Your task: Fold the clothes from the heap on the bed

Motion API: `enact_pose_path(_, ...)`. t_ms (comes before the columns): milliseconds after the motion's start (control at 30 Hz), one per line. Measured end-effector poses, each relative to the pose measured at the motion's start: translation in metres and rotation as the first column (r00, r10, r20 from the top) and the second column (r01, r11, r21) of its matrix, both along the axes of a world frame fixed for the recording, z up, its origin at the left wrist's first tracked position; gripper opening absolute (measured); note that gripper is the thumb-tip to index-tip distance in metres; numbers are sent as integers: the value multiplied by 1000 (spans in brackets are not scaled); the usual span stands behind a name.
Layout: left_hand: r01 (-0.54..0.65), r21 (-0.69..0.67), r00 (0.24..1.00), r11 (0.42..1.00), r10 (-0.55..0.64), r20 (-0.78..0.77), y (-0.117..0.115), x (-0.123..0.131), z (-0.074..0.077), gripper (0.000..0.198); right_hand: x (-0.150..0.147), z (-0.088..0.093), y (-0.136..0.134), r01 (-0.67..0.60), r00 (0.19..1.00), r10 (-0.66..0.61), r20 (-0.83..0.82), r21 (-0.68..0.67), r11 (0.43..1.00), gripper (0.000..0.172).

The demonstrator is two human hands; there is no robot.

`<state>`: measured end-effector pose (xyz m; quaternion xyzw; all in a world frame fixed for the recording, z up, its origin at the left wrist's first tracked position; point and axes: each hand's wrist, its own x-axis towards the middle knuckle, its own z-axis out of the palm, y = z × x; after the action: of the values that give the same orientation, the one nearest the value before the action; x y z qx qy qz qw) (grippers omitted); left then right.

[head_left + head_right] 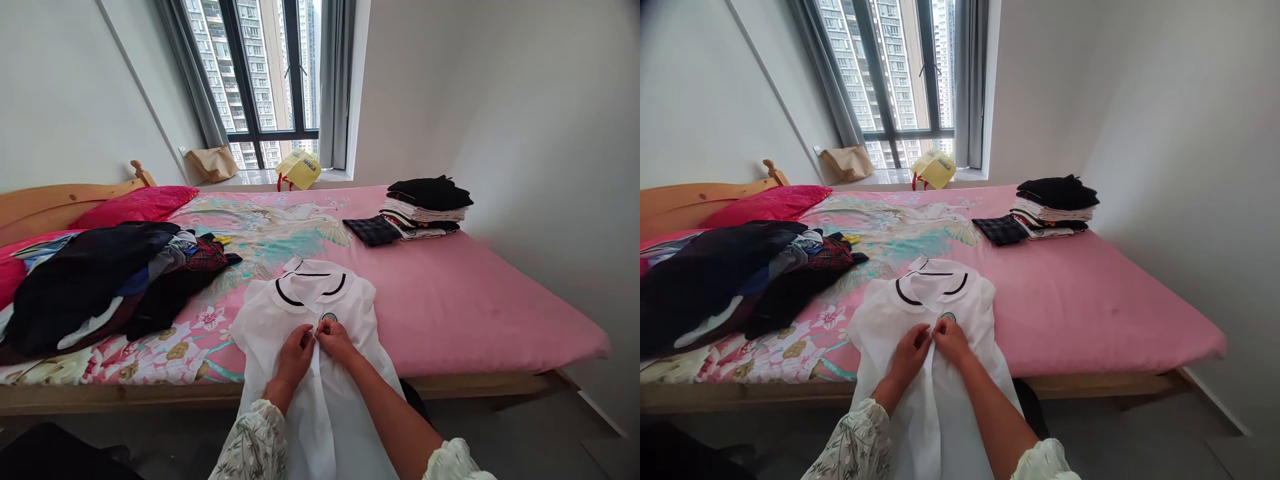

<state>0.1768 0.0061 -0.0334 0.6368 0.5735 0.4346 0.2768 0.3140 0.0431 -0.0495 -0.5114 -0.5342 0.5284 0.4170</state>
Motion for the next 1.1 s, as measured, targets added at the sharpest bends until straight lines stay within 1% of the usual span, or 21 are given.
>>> enact_pose_path(167,-14,4,1000,1000,14,-17,2,-2,6,22,-5,4,-1,81,995,-83,-47,-32,996,20)
enact_pose_path(267,-54,49,998,997,56,-31,5,1,10,23,-6,8,1,108,992,-111,-57,-50,993,29)
enact_pose_path(333,-52,109,996,993,59,-63,11,3,13,25,-6,11,3,115,992,-117,-47,-50,992,36)
enact_pose_path(400,0,172,987,985,28,-160,23,5,18,39,-5,14,5,110,993,-111,-26,-35,993,38)
enact_pose_path(467,62,183,952,981,-3,-307,38,4,24,53,-4,16,7,98,995,-98,0,-11,995,35)
enact_pose_path(500,80,170,930,982,-11,-368,47,2,27,56,-3,16,8,91,996,-91,13,2,996,33)
enact_pose_path(567,82,144,904,986,-13,-428,61,-5,29,50,-2,18,10,83,996,-84,32,26,996,29)
enact_pose_path(600,79,145,902,986,-9,-432,66,-9,29,43,-1,18,11,86,995,-89,52,58,995,27)
enact_pose_path(667,80,167,910,983,-4,-414,69,-17,25,32,2,21,14,99,985,-123,119,184,978,24)
enact_pose_path(733,81,194,921,978,1,-389,66,-24,18,27,3,25,20,85,963,-165,211,346,934,24)
enact_pose_path(800,75,218,931,973,11,-365,60,-27,10,26,4,29,29,2,929,-173,326,464,886,27)
enact_pose_path(833,69,230,935,971,18,-354,58,-28,6,26,3,31,35,-67,901,-160,404,494,867,28)
enact_pose_path(867,65,240,939,969,22,-342,56,-29,2,25,2,32,42,-156,852,-143,504,505,849,29)
enact_pose_path(933,62,262,950,963,24,-312,56,-29,-3,23,0,34,55,-338,709,-108,697,470,816,29)
enact_pose_path(1000,57,281,959,958,26,-283,58,-30,-6,22,-3,33,66,-446,584,-81,808,403,799,27)
enact_pose_path(1033,54,288,962,956,28,-273,59,-30,-7,23,-4,32,71,-469,551,-72,831,380,797,24)
enact_pose_path(1100,42,298,964,954,39,-261,60,-31,-8,25,-4,32,77,-480,530,-66,845,364,798,20)
